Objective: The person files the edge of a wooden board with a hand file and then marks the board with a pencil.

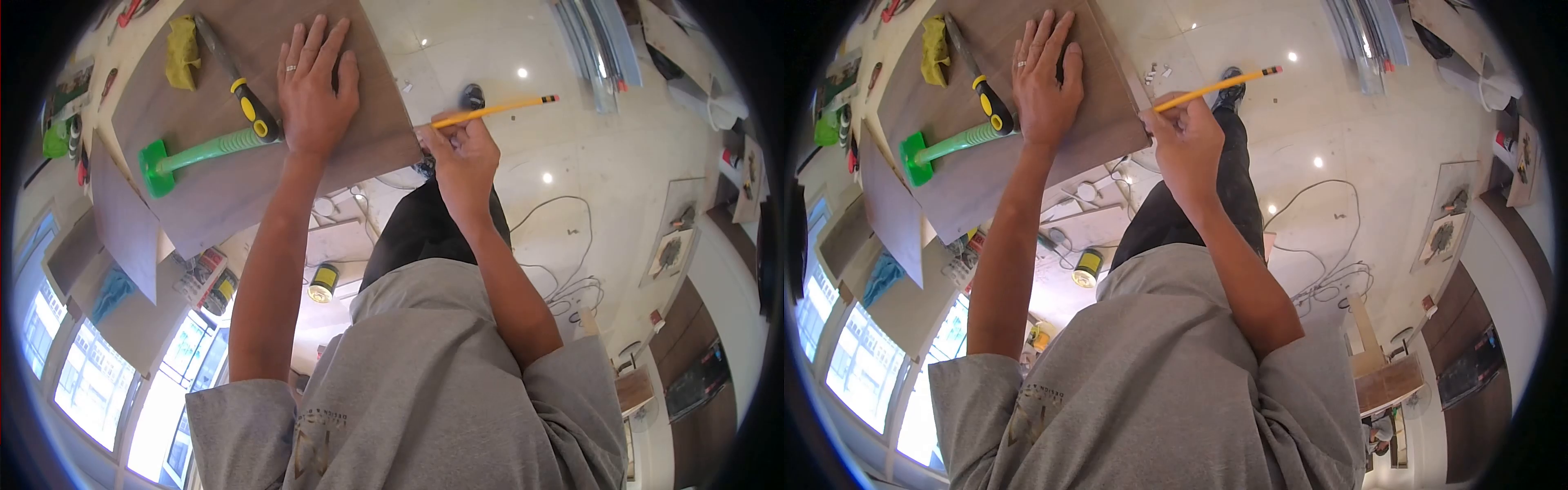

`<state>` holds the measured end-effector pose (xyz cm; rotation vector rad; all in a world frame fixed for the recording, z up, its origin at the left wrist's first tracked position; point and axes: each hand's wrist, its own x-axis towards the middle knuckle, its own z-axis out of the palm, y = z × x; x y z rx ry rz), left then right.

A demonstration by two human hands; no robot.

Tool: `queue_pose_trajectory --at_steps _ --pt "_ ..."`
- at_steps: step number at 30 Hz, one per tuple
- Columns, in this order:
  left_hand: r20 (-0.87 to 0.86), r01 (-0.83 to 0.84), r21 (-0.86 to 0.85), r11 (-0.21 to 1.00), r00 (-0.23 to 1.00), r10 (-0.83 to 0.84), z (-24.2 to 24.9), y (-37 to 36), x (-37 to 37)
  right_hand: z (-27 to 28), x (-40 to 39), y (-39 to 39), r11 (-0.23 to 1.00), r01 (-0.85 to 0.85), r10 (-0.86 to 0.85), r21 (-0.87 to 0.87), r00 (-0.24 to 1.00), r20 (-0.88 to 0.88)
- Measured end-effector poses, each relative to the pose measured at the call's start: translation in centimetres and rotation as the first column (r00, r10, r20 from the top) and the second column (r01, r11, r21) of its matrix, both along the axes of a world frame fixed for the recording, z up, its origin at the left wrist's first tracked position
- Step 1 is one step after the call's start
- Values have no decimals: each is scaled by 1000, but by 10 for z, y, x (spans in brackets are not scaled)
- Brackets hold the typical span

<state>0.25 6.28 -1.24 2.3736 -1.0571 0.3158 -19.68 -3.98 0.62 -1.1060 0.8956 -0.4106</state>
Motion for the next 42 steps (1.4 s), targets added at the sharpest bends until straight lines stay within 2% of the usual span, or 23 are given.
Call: queue_pose_trajectory --at_steps 7,10,16,20,23,27,31,33,36,41,42 --pt "-20 17 17 1000 1000 -17 1 2 0 2 21 -11 1000 -19 19 -8 1000 21" --pt "-24 12 34 999 1000 -11 -1 2 1 0 -4 -2 999 -28 30 25 998 -55" --pt "-27 13 25 1000 1000 -12 1 2 -1 -9 27 -14 1000 -28 28 -8 999 26" --pt "-33 9 28 1000 999 -9 1 1 0 4 -1 -6 998 -64 63 -7 992 -113" --pt "-35 12 32 999 999 -11 0 2 -1 -1 -16 -1 996 -26 29 87 999 -30" --pt "-15 19 23 1000 1000 -19 1 2 1 -7 25 -16 998 -55 55 6 998 22" --pt "-14 38 31 999 999 -38 -2 4 3 -8 0 -5 997 -67 68 30 997 -38" --pt "-10 57 90 994 998 -56 0 4 1 -6 -43 2 991 -114 122 70 984 -133" --pt "-3 107 211 972 994 -108 5 5 -5 -1 -91 5 973 -73 92 218 993 -80" --pt "-116 207 393 896 978 -175 25 15 -55 -11 -126 -36 982 94 -81 166 993 -86" --pt "-152 214 377 901 974 -168 27 19 -67 -14 -131 -45 982 116 -101 148 989 -106"
